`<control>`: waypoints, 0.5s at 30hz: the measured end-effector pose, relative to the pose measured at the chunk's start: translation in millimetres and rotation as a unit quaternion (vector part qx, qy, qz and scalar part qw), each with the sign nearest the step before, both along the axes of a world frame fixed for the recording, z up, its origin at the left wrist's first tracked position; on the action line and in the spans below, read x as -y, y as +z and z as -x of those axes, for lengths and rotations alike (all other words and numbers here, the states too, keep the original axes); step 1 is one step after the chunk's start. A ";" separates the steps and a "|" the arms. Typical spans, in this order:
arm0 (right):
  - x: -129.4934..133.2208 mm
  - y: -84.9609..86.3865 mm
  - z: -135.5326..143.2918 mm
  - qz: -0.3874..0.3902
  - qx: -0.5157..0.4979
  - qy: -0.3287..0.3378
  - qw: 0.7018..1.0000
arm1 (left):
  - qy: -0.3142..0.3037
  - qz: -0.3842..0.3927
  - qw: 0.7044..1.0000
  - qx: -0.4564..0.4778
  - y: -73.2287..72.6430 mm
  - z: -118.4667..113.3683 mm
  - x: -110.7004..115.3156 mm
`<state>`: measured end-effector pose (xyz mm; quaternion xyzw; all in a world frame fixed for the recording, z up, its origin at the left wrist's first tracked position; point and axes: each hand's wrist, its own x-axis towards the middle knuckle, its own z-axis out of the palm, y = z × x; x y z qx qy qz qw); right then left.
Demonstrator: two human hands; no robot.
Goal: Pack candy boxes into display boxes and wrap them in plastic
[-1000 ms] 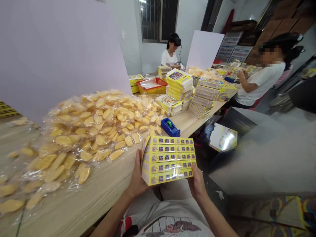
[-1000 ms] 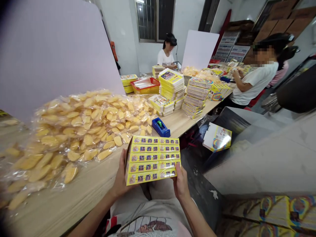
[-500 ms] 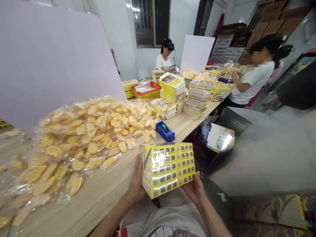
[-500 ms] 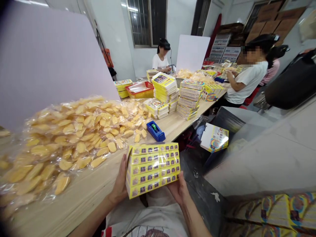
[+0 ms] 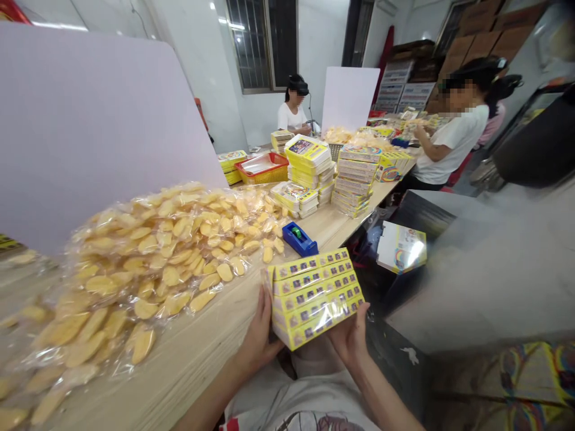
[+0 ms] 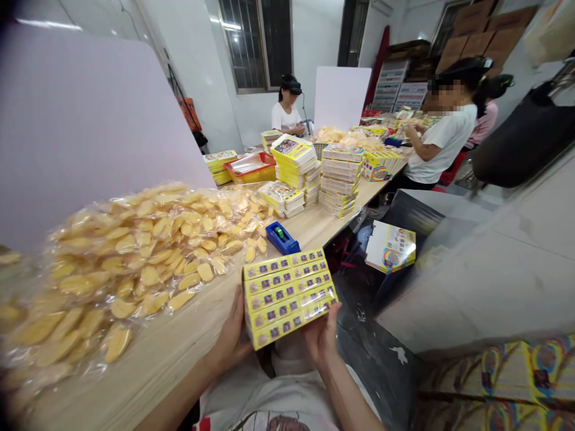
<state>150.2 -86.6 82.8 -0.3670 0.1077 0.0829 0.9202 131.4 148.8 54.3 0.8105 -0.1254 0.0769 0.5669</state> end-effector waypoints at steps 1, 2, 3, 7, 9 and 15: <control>3.4 -4.0 -4.1 0.006 -0.012 -0.031 0.999 | -0.015 -0.044 0.999 0.026 -2.9 3.1 -3.6; 7.9 -9.4 -8.3 0.017 -0.025 -0.058 0.998 | -0.033 -0.094 0.994 0.052 -4.6 6.1 -6.2; 13.3 -15.9 -12.3 0.029 -0.035 -0.076 0.996 | -0.052 -0.144 0.986 0.072 -4.9 8.8 -7.6; 34.4 -50.4 -24.7 0.081 -0.036 -0.065 0.994 | -0.085 -0.229 0.965 0.100 2.4 13.1 -5.4; 36.9 -66.1 -27.9 0.084 -0.049 -0.055 0.994 | -0.079 -0.234 0.964 0.103 4.5 11.7 -4.4; 33.7 -52.3 -30.1 0.043 -0.040 -0.053 0.997 | -0.008 -0.217 0.973 0.079 -5.2 6.3 -14.7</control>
